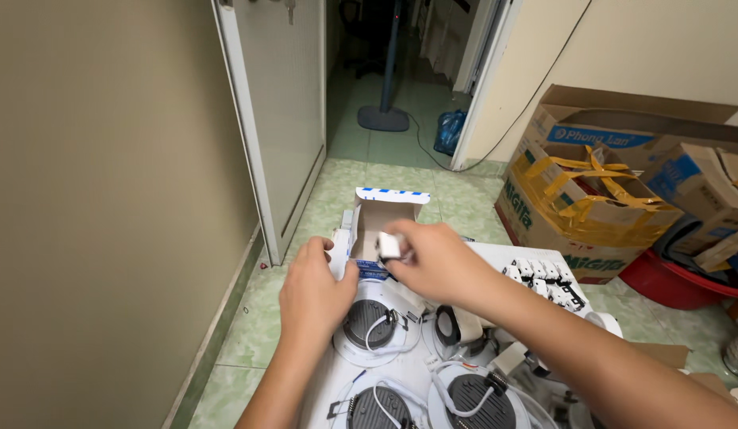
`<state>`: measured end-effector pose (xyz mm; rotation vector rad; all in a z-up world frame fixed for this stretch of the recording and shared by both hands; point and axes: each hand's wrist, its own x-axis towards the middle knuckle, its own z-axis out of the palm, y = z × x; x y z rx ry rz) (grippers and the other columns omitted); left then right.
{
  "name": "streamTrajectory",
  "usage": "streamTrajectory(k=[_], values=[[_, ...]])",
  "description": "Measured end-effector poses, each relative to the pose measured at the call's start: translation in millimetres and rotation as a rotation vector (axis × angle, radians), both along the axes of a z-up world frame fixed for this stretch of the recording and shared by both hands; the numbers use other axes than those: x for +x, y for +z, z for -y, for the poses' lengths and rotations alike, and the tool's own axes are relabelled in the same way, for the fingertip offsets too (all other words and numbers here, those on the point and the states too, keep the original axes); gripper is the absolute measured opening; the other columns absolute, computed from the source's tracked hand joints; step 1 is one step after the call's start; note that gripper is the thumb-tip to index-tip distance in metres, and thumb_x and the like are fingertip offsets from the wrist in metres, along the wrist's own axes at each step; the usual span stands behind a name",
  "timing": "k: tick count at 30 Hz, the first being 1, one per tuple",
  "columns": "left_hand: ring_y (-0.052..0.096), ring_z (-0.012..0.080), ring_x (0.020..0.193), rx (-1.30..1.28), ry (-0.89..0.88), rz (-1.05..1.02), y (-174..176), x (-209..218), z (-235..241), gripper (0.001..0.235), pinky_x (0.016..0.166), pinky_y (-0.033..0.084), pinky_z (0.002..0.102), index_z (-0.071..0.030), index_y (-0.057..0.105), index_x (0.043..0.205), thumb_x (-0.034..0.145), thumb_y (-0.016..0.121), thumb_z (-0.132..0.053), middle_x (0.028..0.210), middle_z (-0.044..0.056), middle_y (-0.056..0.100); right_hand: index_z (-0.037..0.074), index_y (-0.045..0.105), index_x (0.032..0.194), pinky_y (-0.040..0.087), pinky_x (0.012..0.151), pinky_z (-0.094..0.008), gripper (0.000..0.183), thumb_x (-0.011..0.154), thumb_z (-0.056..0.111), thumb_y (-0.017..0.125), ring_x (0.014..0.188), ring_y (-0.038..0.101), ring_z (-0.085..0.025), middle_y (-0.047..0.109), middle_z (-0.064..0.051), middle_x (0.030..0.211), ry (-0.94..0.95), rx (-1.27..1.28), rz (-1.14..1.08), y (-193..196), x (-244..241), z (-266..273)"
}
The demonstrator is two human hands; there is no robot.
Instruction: The person picks up a small white electronic component, turns it over by hand to see both sides, and places it into a small blue and white cardboard box on the floor.
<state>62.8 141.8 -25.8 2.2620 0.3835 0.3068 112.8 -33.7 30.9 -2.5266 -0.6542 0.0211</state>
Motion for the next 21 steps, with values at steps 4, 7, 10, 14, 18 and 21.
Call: streamTrajectory(k=[4, 7, 10, 14, 18, 21], values=[[0.054, 0.0472, 0.135, -0.126, -0.123, 0.042, -29.9, 31.1, -12.4, 0.069, 0.112, 0.045, 0.059, 0.000, 0.051, 0.145, 0.085, 0.070, -0.028, 0.143, 0.024, 0.058, 0.005, 0.066, 0.134, 0.064, 0.076, -0.043, 0.051, 0.085, 0.018, 0.073, 0.088, 0.079, -0.033, 0.079, -0.013, 0.086, -0.014, -0.135, 0.084, -54.5, 73.8, -31.3], [0.059, 0.0401, 0.133, -0.203, -0.155, 0.041, -25.8, 32.9, -10.3, 0.071, 0.108, 0.050, 0.053, -0.001, 0.048, 0.149, 0.087, 0.068, -0.030, 0.145, 0.023, 0.058, 0.004, 0.066, 0.133, 0.062, 0.083, -0.046, 0.050, 0.085, 0.018, 0.071, 0.100, 0.076, -0.037, 0.078, -0.019, 0.101, -0.056, -0.168, 0.045, -66.1, 86.9, -46.3], [0.064, 0.0386, 0.129, -0.203, -0.159, 0.045, -34.6, 41.6, -12.9, 0.065, 0.105, 0.053, 0.052, 0.000, 0.050, 0.148, 0.091, 0.064, -0.028, 0.142, 0.023, 0.062, 0.004, 0.065, 0.128, 0.062, 0.085, -0.052, 0.047, 0.084, 0.020, 0.071, 0.104, 0.073, -0.043, 0.076, -0.021, 0.105, -0.068, -0.199, 0.040, -72.0, 82.7, -54.5], [0.069, 0.0350, 0.122, -0.255, -0.161, 0.013, -37.0, 45.1, -11.6, 0.061, 0.099, 0.056, 0.049, -0.001, 0.052, 0.147, 0.093, 0.061, -0.028, 0.133, 0.019, 0.070, 0.002, 0.061, 0.129, 0.061, 0.088, -0.054, 0.046, 0.087, 0.019, 0.069, 0.108, 0.071, -0.047, 0.073, -0.027, 0.112, -0.085, -0.215, 0.023, -73.1, 84.8, -60.0], [0.071, 0.0297, 0.121, -0.229, -0.152, -0.025, -33.9, 44.9, -10.5, 0.058, 0.099, 0.056, 0.045, -0.008, 0.056, 0.144, 0.092, 0.061, -0.031, 0.131, 0.014, 0.073, -0.003, 0.061, 0.121, 0.060, 0.087, -0.056, 0.036, 0.088, 0.012, 0.067, 0.106, 0.070, -0.052, 0.072, -0.031, 0.110, -0.083, -0.180, 0.033, -60.5, 75.0, -63.9], [0.071, 0.0275, 0.120, -0.225, -0.136, -0.045, -32.5, 44.8, -9.7, 0.056, 0.098, 0.057, 0.043, -0.010, 0.059, 0.143, 0.091, 0.061, -0.032, 0.131, 0.011, 0.073, -0.002, 0.063, 0.113, 0.059, 0.088, -0.056, 0.028, 0.089, 0.012, 0.065, 0.106, 0.070, -0.053, 0.072, -0.030, 0.107, -0.090, -0.183, 0.038, -55.9, 70.8, -65.2]])
